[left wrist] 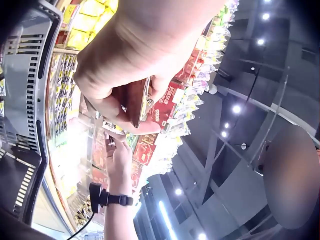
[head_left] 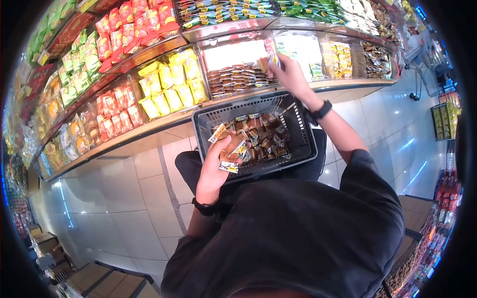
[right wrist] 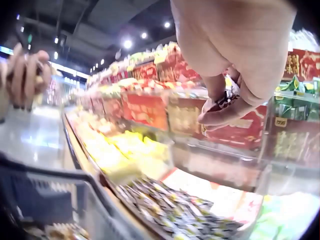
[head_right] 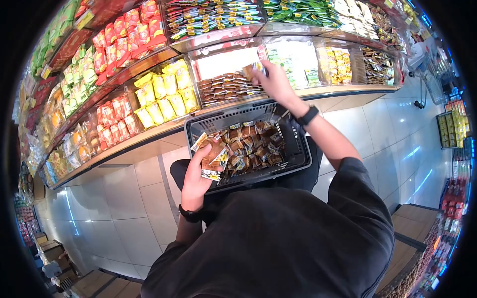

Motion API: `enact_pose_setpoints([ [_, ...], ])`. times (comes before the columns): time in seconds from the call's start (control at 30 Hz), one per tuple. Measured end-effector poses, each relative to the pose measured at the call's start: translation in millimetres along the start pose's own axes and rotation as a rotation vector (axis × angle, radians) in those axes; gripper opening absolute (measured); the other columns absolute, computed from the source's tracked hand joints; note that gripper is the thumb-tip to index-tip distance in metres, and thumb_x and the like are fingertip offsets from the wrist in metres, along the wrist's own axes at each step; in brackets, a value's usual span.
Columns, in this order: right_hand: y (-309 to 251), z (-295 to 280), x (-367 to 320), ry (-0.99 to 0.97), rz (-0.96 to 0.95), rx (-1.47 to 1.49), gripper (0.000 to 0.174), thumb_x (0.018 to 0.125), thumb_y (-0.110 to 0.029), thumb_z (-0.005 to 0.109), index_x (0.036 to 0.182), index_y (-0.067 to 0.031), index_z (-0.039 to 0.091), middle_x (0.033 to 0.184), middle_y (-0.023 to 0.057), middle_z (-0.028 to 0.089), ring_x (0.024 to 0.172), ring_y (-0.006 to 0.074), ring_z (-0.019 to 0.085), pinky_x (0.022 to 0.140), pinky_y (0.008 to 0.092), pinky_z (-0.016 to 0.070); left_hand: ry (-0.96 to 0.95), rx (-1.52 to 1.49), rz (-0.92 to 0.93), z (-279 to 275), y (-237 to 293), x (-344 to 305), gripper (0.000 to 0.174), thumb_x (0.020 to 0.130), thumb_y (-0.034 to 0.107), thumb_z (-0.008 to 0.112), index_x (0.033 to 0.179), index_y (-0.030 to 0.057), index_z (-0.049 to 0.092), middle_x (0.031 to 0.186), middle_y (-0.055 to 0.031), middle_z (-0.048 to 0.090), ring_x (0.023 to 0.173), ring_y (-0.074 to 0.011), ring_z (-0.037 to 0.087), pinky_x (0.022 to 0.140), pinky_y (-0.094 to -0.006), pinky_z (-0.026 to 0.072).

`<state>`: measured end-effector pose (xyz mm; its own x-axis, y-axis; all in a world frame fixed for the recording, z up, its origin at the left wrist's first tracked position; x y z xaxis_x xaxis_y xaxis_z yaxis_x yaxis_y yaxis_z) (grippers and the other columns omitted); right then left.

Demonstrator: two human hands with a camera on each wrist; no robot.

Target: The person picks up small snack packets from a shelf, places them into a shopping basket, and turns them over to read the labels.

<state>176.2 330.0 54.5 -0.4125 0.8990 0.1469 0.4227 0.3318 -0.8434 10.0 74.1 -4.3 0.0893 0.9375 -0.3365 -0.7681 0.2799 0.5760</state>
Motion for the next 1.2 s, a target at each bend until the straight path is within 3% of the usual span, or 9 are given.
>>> enact_pose_setpoints([
  [0.03,12,0,24,-0.005,-0.001,-0.006,0.012,0.096,-0.008,0.065,0.099,0.0032,0.064,0.085,0.0127,0.073,0.078,0.0202,0.073,0.073,0.0357,0.057,0.025,-0.02,-0.003,-5,-1,1,0.027,0.101,0.026,0.057,0.121,0.0079,0.057,0.11,-0.0152,0.069,0.1,-0.0286,0.072,0.06,-0.03,0.0567],
  [0.13,38,12,72,0.179,-0.473,-0.504,0.011,0.088,-0.002,0.067,0.098,0.0021,0.066,0.085,0.0168,0.072,0.079,0.0305,0.072,0.074,0.041,0.0566,0.041,-0.012,-0.006,-11,1,5,0.027,0.101,0.025,0.058,0.121,0.0076,0.057,0.109,-0.0161,0.069,0.099,-0.0282,0.072,0.06,-0.0303,0.0568],
  [0.2,66,42,91,-0.044,-0.578,-0.738,0.015,0.082,-0.002,0.069,0.097,-0.0006,0.068,0.089,0.0189,0.071,0.085,0.037,0.07,0.076,0.0467,0.0557,0.074,-0.008,-0.007,-10,5,4,0.027,0.1,0.024,0.059,0.12,0.0073,0.057,0.109,-0.0168,0.07,0.098,-0.0277,0.072,0.06,-0.0308,0.0572],
  [0.47,167,88,131,-0.258,-0.205,-0.956,0.019,0.082,-0.002,0.067,0.099,-0.0049,0.074,0.093,0.0194,0.072,0.093,0.0354,0.072,0.084,0.0447,0.0578,0.128,0.009,0.019,-25,9,0,0.029,0.097,0.029,0.062,0.12,0.0109,0.058,0.109,-0.0095,0.068,0.098,-0.0215,0.069,0.063,-0.0297,0.0545],
  [0.87,146,82,112,-0.527,-0.163,-0.721,0.04,0.092,-0.014,0.05,0.128,-0.0094,0.065,0.112,0.0264,0.068,0.106,0.0428,0.065,0.096,0.0493,0.0501,0.057,-0.023,0.032,-17,3,4,0.029,0.097,0.02,0.066,0.122,0.0064,0.06,0.109,-0.011,0.069,0.094,-0.0232,0.072,0.062,-0.0308,0.0572],
  [0.93,132,76,109,-0.476,-0.186,-0.709,0.04,0.094,-0.014,0.047,0.13,-0.0064,0.063,0.117,0.0254,0.068,0.107,0.0423,0.064,0.097,0.049,0.0492,0.081,0.048,0.028,-14,5,2,0.029,0.097,0.02,0.066,0.122,0.0063,0.06,0.109,-0.0106,0.07,0.095,-0.0217,0.072,0.062,-0.0299,0.0572],
  [1.0,92,57,104,-0.179,-0.441,-0.553,0.041,0.095,-0.014,0.046,0.131,-0.0034,0.062,0.118,0.0257,0.068,0.112,0.0411,0.064,0.101,0.0461,0.0491,0.076,0.053,0.023,-10,6,2,0.03,0.098,0.02,0.066,0.123,0.0058,0.061,0.106,-0.0101,0.07,0.094,-0.0204,0.073,0.059,-0.0288,0.0567],
  [1.13,-14,60,9,-0.493,-0.158,0.06,0.033,0.104,-0.026,0.057,0.122,0.0008,0.066,0.108,0.0098,0.073,0.096,0.0139,0.065,0.086,0.0307,0.0533,0.029,0.156,-0.01,5,6,-2,0.027,0.099,0.018,0.065,0.121,0.0031,0.062,0.104,-0.0083,0.07,0.084,-0.0179,0.072,0.057,-0.028,0.0574],
  [1.2,-61,75,-63,-0.786,-0.029,0.353,0.032,0.103,-0.029,0.061,0.121,-0.0045,0.069,0.104,0.0047,0.072,0.092,0.0108,0.065,0.084,0.0302,0.0532,-0.018,0.192,-0.018,7,2,0,0.025,0.098,0.017,0.067,0.119,0.0029,0.063,0.103,-0.007,0.071,0.082,-0.016,0.072,0.056,-0.0269,0.0569],
])
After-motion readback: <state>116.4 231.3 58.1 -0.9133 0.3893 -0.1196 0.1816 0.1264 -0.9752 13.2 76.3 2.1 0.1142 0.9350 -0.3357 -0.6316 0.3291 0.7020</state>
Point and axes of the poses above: each hand's wrist, its own x-axis towards the middle knuckle, its own z-axis out of the palm, y = z × x, the point moved 7 cm from there along x, towards the middle knuckle
